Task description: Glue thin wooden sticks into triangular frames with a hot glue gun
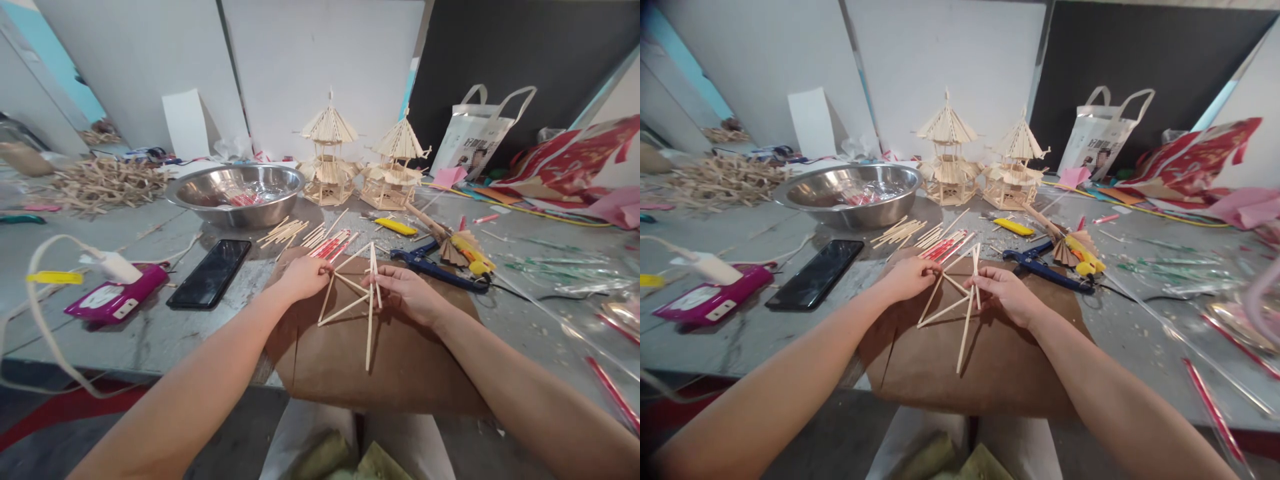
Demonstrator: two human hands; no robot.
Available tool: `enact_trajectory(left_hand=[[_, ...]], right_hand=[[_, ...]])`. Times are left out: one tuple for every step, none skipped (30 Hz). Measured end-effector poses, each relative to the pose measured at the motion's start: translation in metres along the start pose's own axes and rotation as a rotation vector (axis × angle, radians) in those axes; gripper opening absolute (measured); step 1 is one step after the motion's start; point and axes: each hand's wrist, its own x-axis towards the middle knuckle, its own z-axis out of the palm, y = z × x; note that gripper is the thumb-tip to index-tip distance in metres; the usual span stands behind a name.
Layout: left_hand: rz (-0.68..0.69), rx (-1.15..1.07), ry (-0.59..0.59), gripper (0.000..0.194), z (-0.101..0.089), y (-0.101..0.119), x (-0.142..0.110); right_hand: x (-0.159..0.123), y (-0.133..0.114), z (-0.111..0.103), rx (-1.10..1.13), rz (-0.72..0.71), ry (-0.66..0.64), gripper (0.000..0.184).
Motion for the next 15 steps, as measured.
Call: enact_trajectory(left_hand=[[0.0, 0.005, -0.004, 0.032, 0.0001, 0.0002, -0.0001], [-0.002, 0.004, -0.008, 0.032, 0.0001, 0.0005, -0.0002], [-0.004, -0.004, -0.012, 0.031, -0.0001, 0.0009, -0.0003], [-0.006, -0.015, -0.016, 0.03, -0.0003, 0.0013, -0.0003], [-0.009, -0.028, -0.02, 0.03, -0.0005, 0.0015, -0.0001], [-0.009, -0.041, -0.022, 0.029, -0.0006, 0.0015, 0.0002], [-0.008, -0.054, -0.025, 0.028, -0.0004, 0.0013, 0.0007], [-0.005, -0.068, -0.024, 0.027, -0.0001, 0.0009, 0.0014], [-0.002, -0.082, -0.023, 0.026, 0.0003, 0.0003, 0.0021], [-0.002, -0.095, -0.02, 0.026, 0.0008, -0.0003, 0.0027], [-0.003, -0.107, -0.018, 0.026, 0.0013, -0.001, 0.0033], [-0.004, -0.115, -0.015, 0.026, 0.0016, -0.0015, 0.0037], [-0.006, -0.12, -0.011, 0.026, 0.0017, -0.0017, 0.004], [-0.01, -0.121, -0.009, 0.025, 0.0016, -0.0017, 0.0041], [-0.015, -0.119, -0.005, 0.025, 0.0012, -0.0014, 0.004]], right_hand=[[-0.0005, -0.0001, 0.0004, -0.013, -0.001, -0.003, 0.017], [-0.0008, -0.0001, 0.0006, -0.026, 0.002, -0.004, 0.017], [-0.001, 0.0, 0.0004, -0.036, 0.005, -0.002, 0.018], [-0.001, 0.0002, 0.0, -0.044, 0.008, -0.001, 0.018], [-0.0008, 0.0005, -0.0006, -0.05, 0.011, 0.001, 0.018], [-0.0005, 0.0009, -0.0013, -0.055, 0.013, 0.002, 0.019], [0.0, 0.0013, -0.0021, -0.059, 0.013, 0.004, 0.019], [0.0004, 0.0017, -0.0029, -0.064, 0.015, 0.006, 0.019], [0.001, 0.0021, -0.0036, -0.07, 0.017, 0.011, 0.02], [0.0015, 0.0025, -0.0042, -0.075, 0.019, 0.017, 0.02], [0.0019, 0.0028, -0.0047, -0.077, 0.02, 0.027, 0.02], [0.0023, 0.003, -0.005, -0.078, 0.02, 0.037, 0.02], [0.0025, 0.0032, -0.0053, -0.077, 0.02, 0.047, 0.019], [0.0027, 0.0032, -0.0054, -0.076, 0.021, 0.056, 0.019], [0.0029, 0.0031, -0.0054, -0.075, 0.023, 0.065, 0.018]])
